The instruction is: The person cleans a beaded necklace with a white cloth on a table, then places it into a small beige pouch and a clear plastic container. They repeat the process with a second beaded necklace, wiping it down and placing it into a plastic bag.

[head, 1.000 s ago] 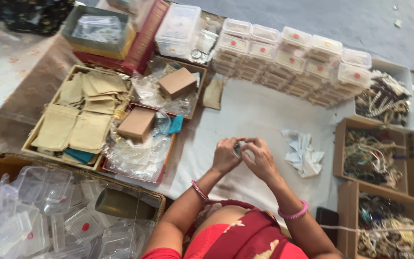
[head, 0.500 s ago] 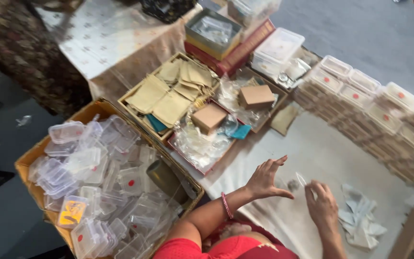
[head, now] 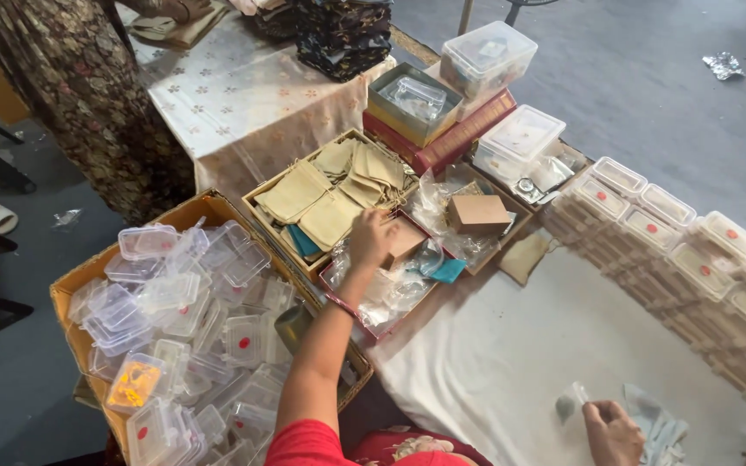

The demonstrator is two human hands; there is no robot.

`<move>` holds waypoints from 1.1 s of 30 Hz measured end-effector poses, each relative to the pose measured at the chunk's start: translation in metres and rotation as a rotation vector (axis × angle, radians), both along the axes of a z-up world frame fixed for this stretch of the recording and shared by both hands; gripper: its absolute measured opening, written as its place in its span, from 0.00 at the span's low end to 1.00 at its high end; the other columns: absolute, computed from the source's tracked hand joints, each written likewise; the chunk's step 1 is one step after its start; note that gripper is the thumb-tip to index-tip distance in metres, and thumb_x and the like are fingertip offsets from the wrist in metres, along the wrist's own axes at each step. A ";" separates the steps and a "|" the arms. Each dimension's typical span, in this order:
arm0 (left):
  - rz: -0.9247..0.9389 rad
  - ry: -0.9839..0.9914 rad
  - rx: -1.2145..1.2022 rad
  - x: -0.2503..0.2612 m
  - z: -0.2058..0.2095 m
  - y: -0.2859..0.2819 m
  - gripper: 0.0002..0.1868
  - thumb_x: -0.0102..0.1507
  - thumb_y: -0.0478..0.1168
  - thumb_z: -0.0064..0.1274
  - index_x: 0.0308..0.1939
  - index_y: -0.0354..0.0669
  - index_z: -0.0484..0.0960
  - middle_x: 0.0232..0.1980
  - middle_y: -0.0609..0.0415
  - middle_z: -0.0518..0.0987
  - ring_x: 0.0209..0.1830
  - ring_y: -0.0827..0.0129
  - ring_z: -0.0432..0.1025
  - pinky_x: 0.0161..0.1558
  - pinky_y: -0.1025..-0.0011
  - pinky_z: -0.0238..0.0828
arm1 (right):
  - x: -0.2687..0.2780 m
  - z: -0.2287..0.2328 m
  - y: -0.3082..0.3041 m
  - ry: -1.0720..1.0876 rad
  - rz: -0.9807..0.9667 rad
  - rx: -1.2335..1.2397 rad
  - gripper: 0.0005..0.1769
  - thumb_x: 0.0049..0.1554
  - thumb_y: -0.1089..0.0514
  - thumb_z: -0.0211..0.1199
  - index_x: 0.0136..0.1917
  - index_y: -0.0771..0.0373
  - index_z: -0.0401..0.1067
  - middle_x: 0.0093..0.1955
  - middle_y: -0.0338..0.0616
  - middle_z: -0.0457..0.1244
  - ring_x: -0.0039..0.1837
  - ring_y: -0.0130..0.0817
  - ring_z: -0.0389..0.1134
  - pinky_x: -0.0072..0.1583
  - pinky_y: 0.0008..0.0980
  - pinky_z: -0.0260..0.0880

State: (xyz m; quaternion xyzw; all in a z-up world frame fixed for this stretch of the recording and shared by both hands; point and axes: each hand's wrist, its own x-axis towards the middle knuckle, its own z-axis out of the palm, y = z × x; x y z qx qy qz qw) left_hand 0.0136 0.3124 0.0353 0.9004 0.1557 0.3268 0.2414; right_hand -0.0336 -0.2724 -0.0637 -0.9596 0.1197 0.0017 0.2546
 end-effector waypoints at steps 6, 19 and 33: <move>0.103 0.146 -0.239 0.022 0.011 0.046 0.20 0.60 0.47 0.63 0.53 0.44 0.81 0.56 0.47 0.78 0.57 0.53 0.73 0.58 0.63 0.70 | 0.008 -0.044 -0.002 0.121 0.045 -0.066 0.26 0.54 0.35 0.67 0.51 0.58 0.83 0.46 0.47 0.75 0.55 0.42 0.75 0.62 0.40 0.71; 0.429 0.071 -0.098 0.044 0.006 0.121 0.20 0.59 0.44 0.63 0.53 0.44 0.81 0.60 0.44 0.74 0.63 0.51 0.66 0.60 0.58 0.68 | 0.010 -0.046 0.045 0.082 0.212 0.213 0.14 0.47 0.49 0.76 0.40 0.61 0.83 0.33 0.43 0.74 0.40 0.32 0.77 0.51 0.30 0.76; 0.447 0.347 0.013 0.102 0.050 0.080 0.22 0.59 0.57 0.64 0.46 0.46 0.86 0.54 0.49 0.74 0.58 0.54 0.67 0.55 0.55 0.66 | 0.019 -0.056 0.057 0.311 0.190 0.475 0.16 0.53 0.58 0.63 0.54 0.56 0.84 0.46 0.45 0.77 0.49 0.36 0.80 0.55 0.32 0.77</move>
